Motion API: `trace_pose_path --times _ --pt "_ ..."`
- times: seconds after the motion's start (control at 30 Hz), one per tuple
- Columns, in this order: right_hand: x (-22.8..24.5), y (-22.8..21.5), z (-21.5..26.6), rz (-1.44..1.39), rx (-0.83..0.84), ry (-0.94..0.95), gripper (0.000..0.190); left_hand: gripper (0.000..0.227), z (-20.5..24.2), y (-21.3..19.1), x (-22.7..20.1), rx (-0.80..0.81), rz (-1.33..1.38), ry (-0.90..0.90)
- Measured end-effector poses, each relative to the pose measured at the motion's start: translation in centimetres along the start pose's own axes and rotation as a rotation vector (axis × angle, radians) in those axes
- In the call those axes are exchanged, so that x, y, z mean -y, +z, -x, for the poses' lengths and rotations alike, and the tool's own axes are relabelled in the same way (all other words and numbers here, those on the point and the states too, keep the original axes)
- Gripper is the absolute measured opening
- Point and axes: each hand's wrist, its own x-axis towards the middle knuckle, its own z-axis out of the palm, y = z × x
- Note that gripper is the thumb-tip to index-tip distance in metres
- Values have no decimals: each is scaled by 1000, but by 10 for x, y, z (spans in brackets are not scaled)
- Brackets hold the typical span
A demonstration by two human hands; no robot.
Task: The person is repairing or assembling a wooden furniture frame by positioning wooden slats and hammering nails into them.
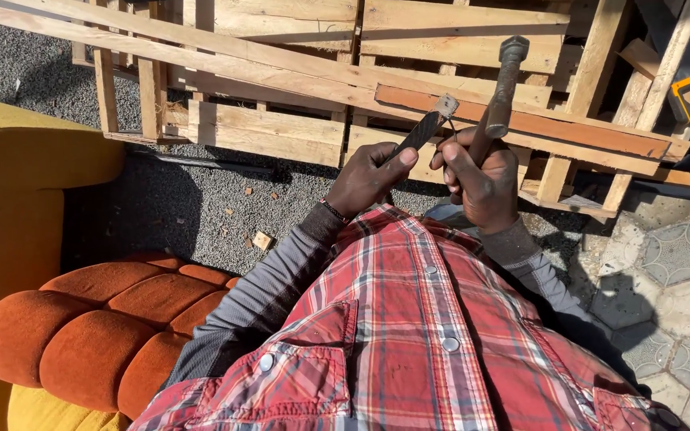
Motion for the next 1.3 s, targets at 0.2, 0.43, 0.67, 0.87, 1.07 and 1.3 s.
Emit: trace_pose_path --times 0.2,0.43,0.67,0.87,1.07,1.3 --pt "-5 -32 -13 735 -55 -608 12 65 7 -12 0 93 115 -86" --pt "-32 -51 3 768 -37 -434 24 62 9 -1 11 43 41 -118" --pt "-22 14 20 -793 -20 382 23 68 4 3 8 -9 44 -178" --pt "29 -18 12 646 44 -282 28 69 10 4 14 18 37 -220" --pt "-63 -65 11 570 -3 -175 15 77 8 -2 10 1 7 -281" --pt "-61 -24 7 -748 33 430 23 81 -4 3 8 -25 -2 -236"
